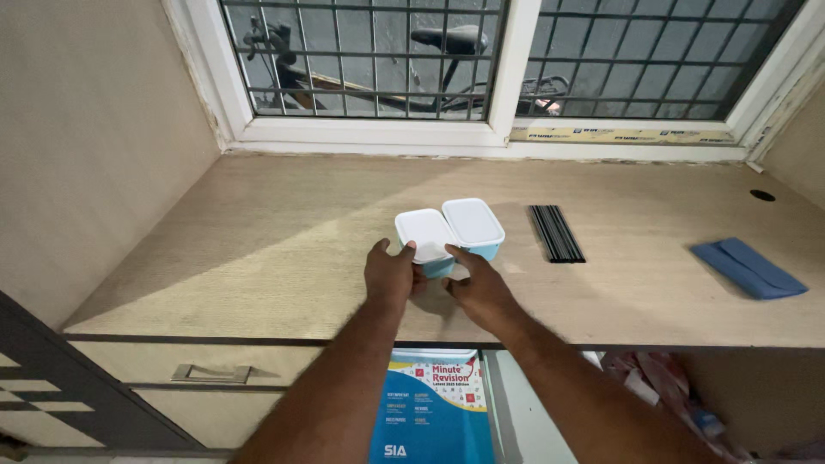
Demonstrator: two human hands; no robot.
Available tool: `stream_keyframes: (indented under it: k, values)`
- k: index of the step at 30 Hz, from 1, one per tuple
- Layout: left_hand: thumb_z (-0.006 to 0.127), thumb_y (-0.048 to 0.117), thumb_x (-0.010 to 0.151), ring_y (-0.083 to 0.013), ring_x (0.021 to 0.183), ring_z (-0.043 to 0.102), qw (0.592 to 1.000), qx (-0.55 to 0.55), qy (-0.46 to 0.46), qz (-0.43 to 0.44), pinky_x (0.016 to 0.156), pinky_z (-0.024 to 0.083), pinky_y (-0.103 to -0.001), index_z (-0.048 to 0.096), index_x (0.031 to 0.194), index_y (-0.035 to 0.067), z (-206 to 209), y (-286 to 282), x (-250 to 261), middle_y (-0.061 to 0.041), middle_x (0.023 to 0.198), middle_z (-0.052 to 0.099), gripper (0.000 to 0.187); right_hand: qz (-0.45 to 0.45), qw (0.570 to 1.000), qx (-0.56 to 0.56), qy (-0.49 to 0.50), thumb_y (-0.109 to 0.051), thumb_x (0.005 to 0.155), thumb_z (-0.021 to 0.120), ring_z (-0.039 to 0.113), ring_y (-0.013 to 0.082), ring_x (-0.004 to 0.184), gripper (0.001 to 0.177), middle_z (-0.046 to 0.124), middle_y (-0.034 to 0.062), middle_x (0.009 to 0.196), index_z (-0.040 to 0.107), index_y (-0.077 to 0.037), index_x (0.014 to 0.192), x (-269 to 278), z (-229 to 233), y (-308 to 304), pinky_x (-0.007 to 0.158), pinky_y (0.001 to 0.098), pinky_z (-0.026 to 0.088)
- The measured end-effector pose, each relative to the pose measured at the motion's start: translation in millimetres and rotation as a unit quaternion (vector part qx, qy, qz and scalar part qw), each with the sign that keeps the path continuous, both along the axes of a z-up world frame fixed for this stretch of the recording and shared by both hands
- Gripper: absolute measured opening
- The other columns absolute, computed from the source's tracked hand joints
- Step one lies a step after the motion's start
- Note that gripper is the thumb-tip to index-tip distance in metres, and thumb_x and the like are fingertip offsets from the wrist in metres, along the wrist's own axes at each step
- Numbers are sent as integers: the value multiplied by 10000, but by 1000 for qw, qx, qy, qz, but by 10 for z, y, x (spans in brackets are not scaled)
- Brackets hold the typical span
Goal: The person organizes pens and books on a desk. They place various colored pens into a light blue container, close it with a lid, and stack it with other containers. Then they open a drawer, place several books inside, and add the containers and a face mask into the drawer before closing it.
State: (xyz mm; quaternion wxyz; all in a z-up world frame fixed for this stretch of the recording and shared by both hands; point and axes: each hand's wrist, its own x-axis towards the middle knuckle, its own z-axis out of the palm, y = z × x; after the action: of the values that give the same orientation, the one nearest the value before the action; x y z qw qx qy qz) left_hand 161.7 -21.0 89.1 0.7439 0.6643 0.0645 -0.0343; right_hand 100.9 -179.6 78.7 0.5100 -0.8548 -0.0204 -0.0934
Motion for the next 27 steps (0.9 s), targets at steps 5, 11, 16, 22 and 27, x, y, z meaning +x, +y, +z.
stream_keyframes:
  k: [5,11,16,22,27]
  values:
    - [616,79,945,-219,593,745,998,35,-13,-45,519,637,-317,461,1498,-45,20,74,58,-185,799,753,588,-38,998,-31,37,-143,900,729,748,184,923,661,632,136,1340,451,-163,1500,-72,4,60,812,333,588]
    - [660,87,908,-200,544,679,998,10,-19,-59,475,566,-328,622,1385,-75,52,147,-188,-158,748,720,505,-38,999,-24,21,-132,864,732,739,167,870,616,721,112,1176,542,-168,1449,-345,102,119,770,333,591]
    - [631,95,880,-189,516,645,997,-21,1,-77,478,572,-333,585,1385,30,72,300,-577,-137,714,693,512,-57,995,45,61,-209,921,702,711,191,820,441,758,98,988,650,-148,1354,-648,87,172,713,336,596]
    - [665,99,889,-187,524,620,990,79,-50,-109,453,518,-313,652,1284,-63,48,573,-827,-161,691,675,427,-48,968,235,81,-254,941,675,725,192,889,344,682,99,1056,634,-61,1223,-926,-6,188,698,373,615]
    - [640,119,897,-165,520,621,963,153,-69,-210,464,530,-306,732,1146,-92,133,738,-1023,-147,684,667,338,-81,897,368,231,-380,944,656,684,280,847,458,620,139,1028,545,-45,1237,-1252,114,230,717,399,623]
